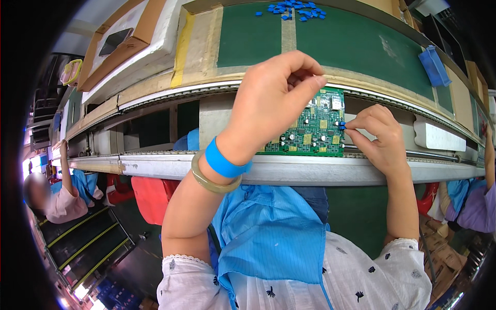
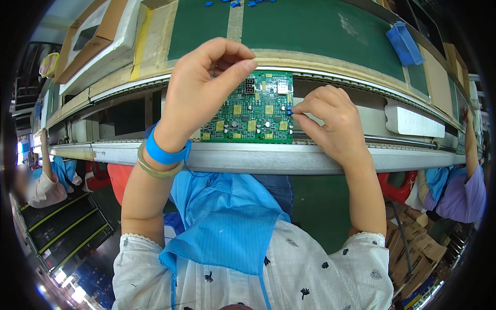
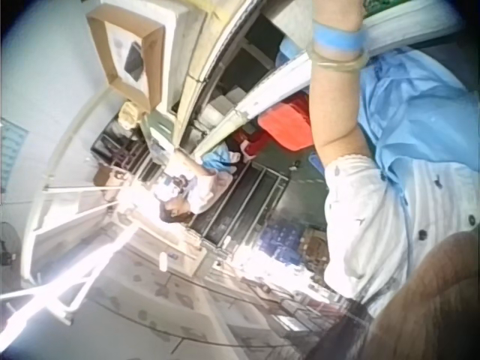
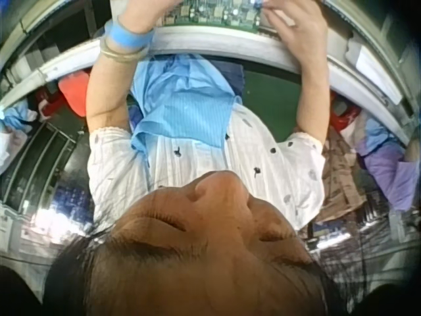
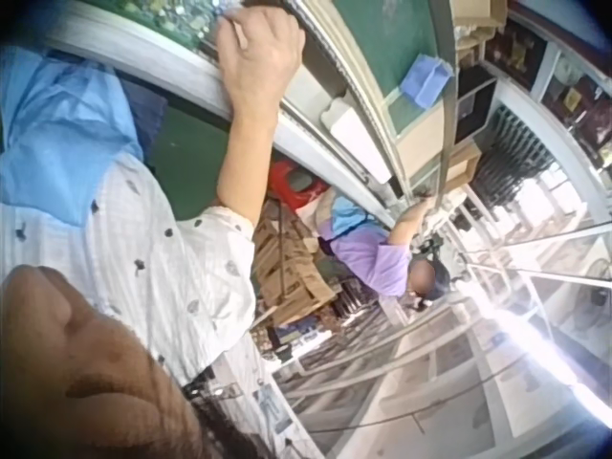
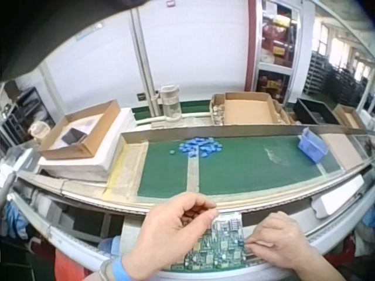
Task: The person is assembling electronic components onto a printed circuit board (PCB) on a production floor.
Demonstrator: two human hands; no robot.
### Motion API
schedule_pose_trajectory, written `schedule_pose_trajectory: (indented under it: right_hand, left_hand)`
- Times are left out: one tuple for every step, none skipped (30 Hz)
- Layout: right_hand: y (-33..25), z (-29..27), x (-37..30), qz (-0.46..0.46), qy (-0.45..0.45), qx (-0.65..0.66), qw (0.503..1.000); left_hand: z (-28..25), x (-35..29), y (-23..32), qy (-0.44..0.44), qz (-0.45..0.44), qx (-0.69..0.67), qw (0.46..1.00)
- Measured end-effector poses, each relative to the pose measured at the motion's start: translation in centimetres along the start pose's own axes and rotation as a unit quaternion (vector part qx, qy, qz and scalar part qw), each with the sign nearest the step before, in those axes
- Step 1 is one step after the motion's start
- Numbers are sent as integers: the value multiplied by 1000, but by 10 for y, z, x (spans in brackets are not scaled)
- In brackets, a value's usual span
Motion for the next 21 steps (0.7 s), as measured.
schedule_pose_trajectory:
  right_hand:
    - [0, 0, 0, 1, -2, -3, 1000]
    - [0, 1, -1, 1, -3, -4, 1000]
    - [1, 1, -1, 4, -1, -5, 1000]
    - [0, 1, -1, 6, 1, -4, 1000]
    - [0, 1, -1, 5, 0, -4, 1000]
    - [0, 1, -1, 3, -1, -9, 1000]
    - [0, 1, 0, 2, -2, -13, 1000]
    - [-1, 2, 0, 1, -5, -12, 1000]
    - [-1, 2, 1, 1, -1, -17, 1000]
    - [-2, 2, 1, 3, 3, -22, 1000]
    - [-2, 2, 1, 2, 0, -23, 1000]
    - [-2, 2, 1, 4, 1, -13, 1000]
    - [-1, 2, 2, 4, 3, -3, 1000]
    - [0, 2, 2, 3, 2, -3, 1000]
    - [1, 2, 3, -2, -4, -9, 1000]
    - [2, 1, 3, -7, -10, -16, 1000]
    - [1, -1, 4, -9, -10, -17, 1000]
    - [1, -5, 5, -4, -3, 10, 1000]
    - [1, -8, 6, 2, 4, 37, 999]
    - [1, -10, 9, 0, 5, 36, 999]
    - [4, -15, 13, 26, 25, 79, 996]
  left_hand:
    - [-3, 1, -1, 0, 0, -1, 1000]
    - [-6, 1, -2, 8, 8, 2, 1000]
    - [-8, 1, -3, 16, 15, 5, 1000]
    - [-11, 1, -3, 18, 15, 4, 1000]
    - [-13, 1, -3, 21, 15, 10, 1000]
    - [-15, 1, -3, 24, 16, 16, 999]
    - [-16, 1, -4, 25, 14, 15, 999]
    - [-17, 0, -4, 26, 13, 16, 999]
    - [-18, 0, -5, 27, 12, 18, 999]
    - [-18, 1, -7, 28, 11, 16, 999]
    - [-18, 1, -8, 28, 16, 22, 999]
    - [-19, 2, -9, 28, 21, 28, 999]
    - [-20, 2, -10, 30, 20, 27, 999]
    - [-22, 3, -11, 29, 16, 24, 999]
    - [-24, 4, -12, 28, 13, 21, 999]
    - [-27, 4, -13, 30, 13, 20, 999]
    - [-30, 6, -13, 33, 17, 35, 999]
    - [-34, 7, -14, 36, 21, 50, 998]
    - [-37, 9, -15, 37, 23, 51, 998]
    - [-40, 11, -17, 39, 20, 54, 998]
    - [-43, 14, -19, 40, 18, 58, 997]
Point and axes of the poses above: each hand's wrist, its own x-axis towards the middle knuckle, its own z-axis out of the palm, y = z × x, the point moved 4 cm from there along x, towards the middle knuckle, and after that the axes turned 13 degrees about -y, right-handed, at the moved point
